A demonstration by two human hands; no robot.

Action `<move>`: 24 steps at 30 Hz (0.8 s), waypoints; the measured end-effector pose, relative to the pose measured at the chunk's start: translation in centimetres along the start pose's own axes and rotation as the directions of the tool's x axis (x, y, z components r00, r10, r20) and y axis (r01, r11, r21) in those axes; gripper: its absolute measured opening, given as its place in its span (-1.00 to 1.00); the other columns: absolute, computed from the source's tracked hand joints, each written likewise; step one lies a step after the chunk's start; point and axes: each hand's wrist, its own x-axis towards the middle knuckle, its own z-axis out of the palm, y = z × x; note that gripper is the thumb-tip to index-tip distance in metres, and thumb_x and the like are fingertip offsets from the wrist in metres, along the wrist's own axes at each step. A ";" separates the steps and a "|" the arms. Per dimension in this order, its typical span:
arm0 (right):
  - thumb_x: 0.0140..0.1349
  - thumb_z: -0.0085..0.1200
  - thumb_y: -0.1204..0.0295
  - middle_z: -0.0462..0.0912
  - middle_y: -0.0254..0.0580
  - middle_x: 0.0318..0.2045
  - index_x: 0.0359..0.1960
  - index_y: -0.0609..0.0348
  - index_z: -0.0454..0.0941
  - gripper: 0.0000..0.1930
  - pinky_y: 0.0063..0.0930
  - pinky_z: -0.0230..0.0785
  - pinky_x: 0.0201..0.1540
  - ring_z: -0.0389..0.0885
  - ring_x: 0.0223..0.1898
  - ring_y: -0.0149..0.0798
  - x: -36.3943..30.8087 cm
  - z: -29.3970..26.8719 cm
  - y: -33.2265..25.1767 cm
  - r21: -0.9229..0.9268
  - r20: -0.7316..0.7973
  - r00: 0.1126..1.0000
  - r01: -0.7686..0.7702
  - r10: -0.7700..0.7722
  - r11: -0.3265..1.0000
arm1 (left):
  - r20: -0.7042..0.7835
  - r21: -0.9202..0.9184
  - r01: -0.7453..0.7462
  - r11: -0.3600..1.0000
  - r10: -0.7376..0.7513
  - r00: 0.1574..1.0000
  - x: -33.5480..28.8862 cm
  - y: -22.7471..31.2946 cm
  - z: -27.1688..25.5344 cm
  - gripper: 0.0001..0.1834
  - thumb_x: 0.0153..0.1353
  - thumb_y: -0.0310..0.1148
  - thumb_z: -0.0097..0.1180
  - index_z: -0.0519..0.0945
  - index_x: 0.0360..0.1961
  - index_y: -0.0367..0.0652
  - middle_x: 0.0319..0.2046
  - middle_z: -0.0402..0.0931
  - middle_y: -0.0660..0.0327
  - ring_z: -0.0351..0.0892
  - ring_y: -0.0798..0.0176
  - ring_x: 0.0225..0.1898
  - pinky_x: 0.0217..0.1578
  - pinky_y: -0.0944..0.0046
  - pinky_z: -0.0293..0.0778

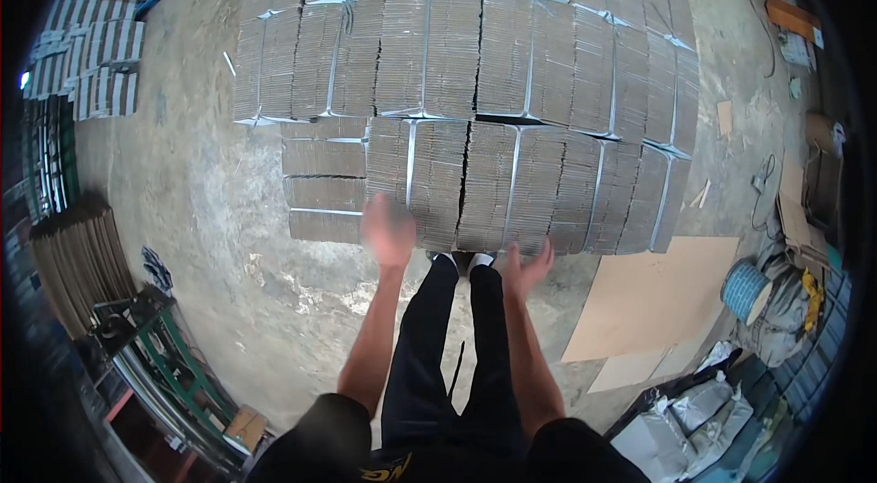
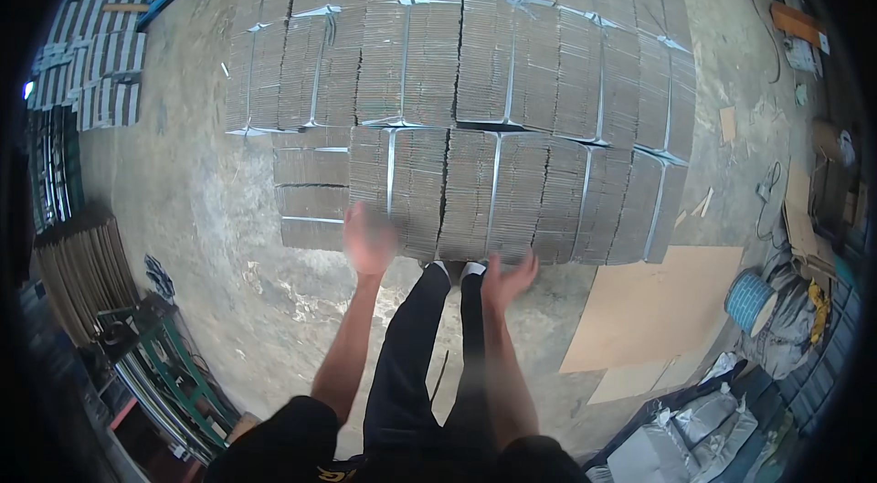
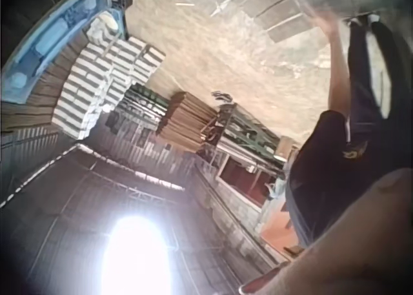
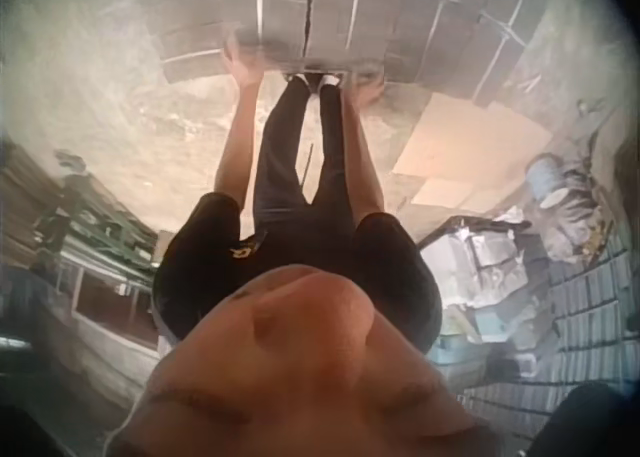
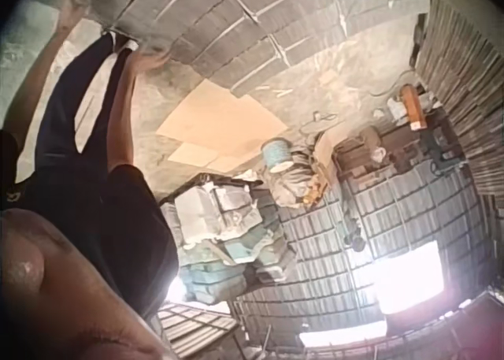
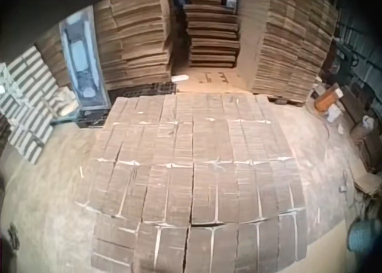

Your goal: Organizing and stacking bundles of corrugated board in a factory setting.

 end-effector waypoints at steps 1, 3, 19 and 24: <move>0.08 0.28 0.22 0.13 0.17 0.30 0.31 0.08 0.20 -0.24 0.00 0.03 0.31 0.18 0.27 0.17 -0.8 0.0 2.9 0.126 -0.059 0.981 -0.176 0.184 0.976 | -0.045 -0.212 0.288 0.934 -0.304 0.952 -1.9 -1.5 0.8 -0.11 0.02 -0.38 0.32 0.13 0.36 -0.20 0.19 0.21 -0.08 0.24 -0.01 0.21 0.20 0.02 0.24; 0.12 0.23 0.11 0.18 0.11 0.27 0.31 0.10 0.18 -0.24 0.03 0.03 0.31 0.18 0.27 0.12 -1.1 0.0 1.5 0.430 0.282 0.788 -0.614 0.548 0.662 | -0.063 -0.419 0.531 0.736 -0.607 0.792 -4.4 -4.7 2.5 -0.13 0.06 -0.29 0.34 0.15 0.35 -0.16 0.31 0.05 -0.09 0.04 -0.02 0.35 0.28 -0.03 0.13; 0.24 0.12 0.10 0.62 -0.25 -0.24 0.26 -0.07 0.24 -0.41 -0.20 0.52 -0.21 0.61 -0.15 -0.25 -6.3 -2.6 -3.0 -0.105 0.783 0.443 -0.598 0.437 0.795 | 0.770 -0.569 0.807 0.159 -0.242 0.591 -12.1 -8.2 -0.5 -0.13 0.09 -0.33 0.28 0.07 0.38 -0.02 0.27 0.23 0.16 0.30 0.08 0.22 0.17 -0.06 0.27; 0.20 0.18 0.14 0.64 -0.21 -0.18 0.23 0.03 0.32 -0.41 -0.35 0.54 -0.36 0.66 -0.31 -0.33 -12.1 -11.2 -7.6 -0.306 0.867 0.321 -0.261 0.381 0.916 | 0.801 -0.507 0.861 -0.041 -0.390 0.454 -26.9 -10.9 -18.0 -0.27 0.17 -0.42 0.17 0.16 0.36 -0.01 -0.02 0.53 0.16 0.54 0.20 -0.02 -0.10 0.16 0.50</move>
